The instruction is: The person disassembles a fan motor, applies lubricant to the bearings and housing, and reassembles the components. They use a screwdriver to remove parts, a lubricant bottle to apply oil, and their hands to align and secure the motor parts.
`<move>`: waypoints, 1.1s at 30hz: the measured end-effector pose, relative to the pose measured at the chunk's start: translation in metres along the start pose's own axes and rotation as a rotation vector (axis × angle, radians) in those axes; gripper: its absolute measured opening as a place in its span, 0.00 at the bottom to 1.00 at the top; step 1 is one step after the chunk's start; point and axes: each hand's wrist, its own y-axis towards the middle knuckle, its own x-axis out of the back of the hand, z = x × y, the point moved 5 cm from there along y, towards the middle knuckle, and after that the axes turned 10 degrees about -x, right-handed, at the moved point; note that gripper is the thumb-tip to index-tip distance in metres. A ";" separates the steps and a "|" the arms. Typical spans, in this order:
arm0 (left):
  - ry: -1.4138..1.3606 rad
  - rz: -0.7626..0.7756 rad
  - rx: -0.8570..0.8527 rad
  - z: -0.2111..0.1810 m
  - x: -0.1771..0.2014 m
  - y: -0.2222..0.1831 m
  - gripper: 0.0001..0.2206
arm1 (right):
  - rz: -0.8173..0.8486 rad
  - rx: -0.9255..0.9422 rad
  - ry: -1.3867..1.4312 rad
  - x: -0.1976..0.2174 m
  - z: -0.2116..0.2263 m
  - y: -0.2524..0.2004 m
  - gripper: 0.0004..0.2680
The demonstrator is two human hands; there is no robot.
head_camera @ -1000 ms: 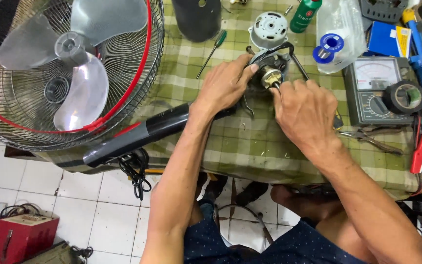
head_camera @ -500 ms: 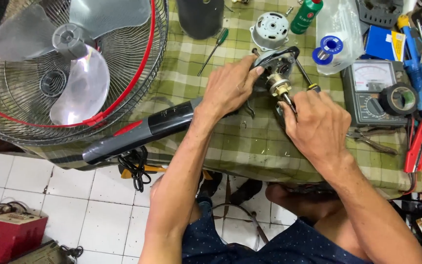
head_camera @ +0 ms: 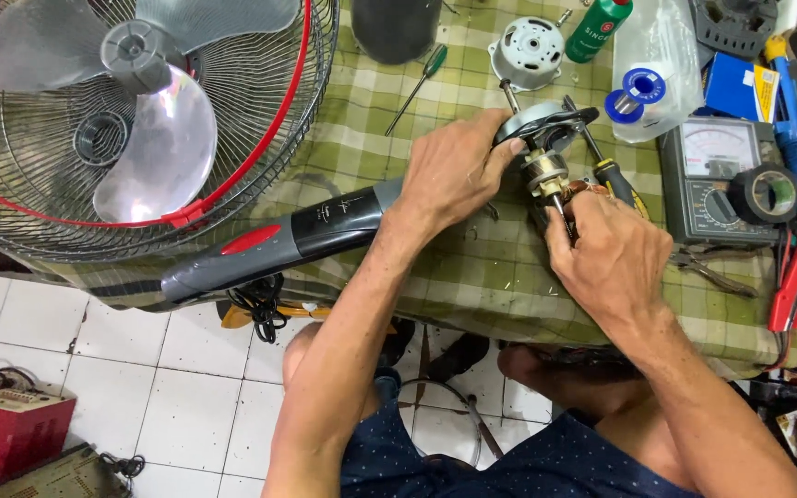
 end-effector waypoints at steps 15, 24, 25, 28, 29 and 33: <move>0.066 -0.047 -0.094 -0.009 0.001 -0.009 0.17 | -0.020 0.011 -0.025 0.009 0.004 -0.011 0.11; 0.143 -0.033 -0.110 -0.008 -0.004 -0.015 0.17 | -0.040 0.024 -0.010 0.011 0.006 -0.018 0.11; 0.143 -0.030 -0.114 -0.007 -0.003 -0.015 0.17 | -0.042 0.020 -0.010 0.010 0.007 -0.018 0.11; 0.181 -0.024 -0.150 -0.009 -0.003 -0.015 0.17 | -0.080 0.029 -0.010 0.008 0.007 -0.019 0.13; 0.187 -0.026 -0.143 -0.008 -0.003 -0.015 0.18 | -0.087 0.029 -0.007 0.005 0.007 -0.020 0.13; 0.187 -0.003 -0.101 -0.009 0.004 -0.012 0.17 | -0.102 0.025 0.006 0.002 0.010 -0.016 0.13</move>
